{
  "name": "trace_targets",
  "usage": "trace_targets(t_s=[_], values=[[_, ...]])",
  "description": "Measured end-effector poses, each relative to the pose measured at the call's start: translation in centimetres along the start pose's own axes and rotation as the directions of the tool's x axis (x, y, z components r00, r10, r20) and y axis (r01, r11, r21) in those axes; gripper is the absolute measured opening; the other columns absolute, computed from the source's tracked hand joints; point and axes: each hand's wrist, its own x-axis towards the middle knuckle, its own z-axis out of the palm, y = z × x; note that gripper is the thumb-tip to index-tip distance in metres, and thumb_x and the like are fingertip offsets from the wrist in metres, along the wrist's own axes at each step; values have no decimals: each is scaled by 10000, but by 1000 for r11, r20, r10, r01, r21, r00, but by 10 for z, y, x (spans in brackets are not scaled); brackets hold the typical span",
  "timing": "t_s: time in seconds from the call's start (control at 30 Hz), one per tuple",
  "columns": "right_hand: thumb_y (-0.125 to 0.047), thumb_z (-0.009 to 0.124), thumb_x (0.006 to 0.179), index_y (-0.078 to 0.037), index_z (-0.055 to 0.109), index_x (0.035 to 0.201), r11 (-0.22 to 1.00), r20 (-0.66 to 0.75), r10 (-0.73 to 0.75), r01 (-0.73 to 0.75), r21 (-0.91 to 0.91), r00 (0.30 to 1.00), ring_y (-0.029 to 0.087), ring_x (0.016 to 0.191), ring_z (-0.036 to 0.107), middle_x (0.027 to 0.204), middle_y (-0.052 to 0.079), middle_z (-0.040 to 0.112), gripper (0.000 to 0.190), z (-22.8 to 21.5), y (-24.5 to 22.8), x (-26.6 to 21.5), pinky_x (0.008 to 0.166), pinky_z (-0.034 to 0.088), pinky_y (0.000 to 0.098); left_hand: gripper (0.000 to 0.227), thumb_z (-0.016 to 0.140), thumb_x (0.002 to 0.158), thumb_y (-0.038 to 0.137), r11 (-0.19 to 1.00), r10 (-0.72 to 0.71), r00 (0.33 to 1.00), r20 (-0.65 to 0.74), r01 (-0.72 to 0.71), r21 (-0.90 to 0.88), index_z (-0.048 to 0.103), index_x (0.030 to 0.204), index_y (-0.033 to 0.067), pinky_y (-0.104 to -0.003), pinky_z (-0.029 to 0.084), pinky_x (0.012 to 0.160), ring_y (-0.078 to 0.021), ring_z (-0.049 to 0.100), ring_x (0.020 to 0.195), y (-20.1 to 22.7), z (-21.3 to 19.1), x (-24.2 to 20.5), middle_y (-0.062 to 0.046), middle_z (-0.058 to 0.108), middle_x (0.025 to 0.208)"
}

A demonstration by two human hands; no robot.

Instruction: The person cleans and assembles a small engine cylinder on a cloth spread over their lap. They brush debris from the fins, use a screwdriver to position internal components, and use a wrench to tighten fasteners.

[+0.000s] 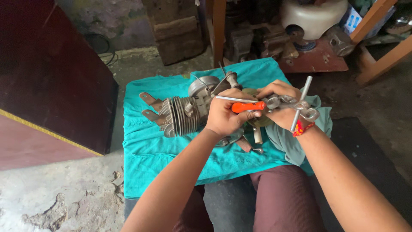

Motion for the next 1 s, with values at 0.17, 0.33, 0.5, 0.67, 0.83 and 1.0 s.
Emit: trace_targets(t_s=[0.17, 0.33, 0.5, 0.67, 0.83, 1.0], values=[[-144, 883, 781, -88, 604, 1231, 938, -11, 176, -164, 306, 984, 125, 1011, 643, 1093, 34, 660, 533, 12, 9, -14, 873, 555, 292, 283, 831, 778, 145, 995, -36, 998, -58, 41, 91, 763, 1048, 98, -340, 569, 792, -256, 720, 883, -2, 0, -1, -76, 730, 945], [-146, 874, 794, -102, 620, 1261, 933, -24, 285, -272, 234, 958, 148, 1010, 675, 1108, 48, 699, 533, 20, 4, -22, 869, 573, 314, 273, 751, 771, 108, 991, -19, 999, -40, 24, 133, 745, 1043, 90, -347, 555, 740, -307, 708, 837, 0, 0, 0, -118, 710, 883], [-94, 875, 650, -51, 621, 1123, 921, -71, -313, 284, -268, 947, 340, 1008, 688, 1091, 139, 700, 538, 19, -12, -7, 881, 535, 417, 190, 836, 809, 152, 987, -31, 999, 12, 28, 158, 756, 973, 101, -342, 551, 715, -280, 717, 778, 7, 0, 1, -116, 719, 832], [-61, 875, 783, -97, 694, 1035, 973, -103, -142, 120, -195, 984, 252, 1004, 722, 1068, 81, 746, 312, 31, 8, -14, 886, 567, 349, 404, 725, 724, 103, 994, -111, 993, -46, 109, -32, 625, 1115, 93, -282, 556, 720, -144, 705, 769, 17, -2, 1, -49, 739, 894], [-132, 850, 877, -45, 647, 1131, 966, -179, 228, -199, 164, 957, 159, 960, 676, 1056, 77, 689, 337, 51, 45, -17, 839, 573, 286, 491, 848, 749, 111, 959, -222, 948, -226, 255, 127, 642, 1192, 66, -339, 555, 719, -256, 648, 771, 19, 7, 3, -134, 664, 902], [-114, 825, 847, -119, 576, 1289, 975, -235, 167, -124, 186, 958, 208, 1096, 663, 1137, 87, 712, 507, 50, 42, -21, 960, 559, 337, 315, 766, 785, 82, 952, -196, 973, -124, 219, 214, 745, 1097, 122, -333, 586, 719, -242, 741, 780, 8, 8, 1, -89, 763, 947]])
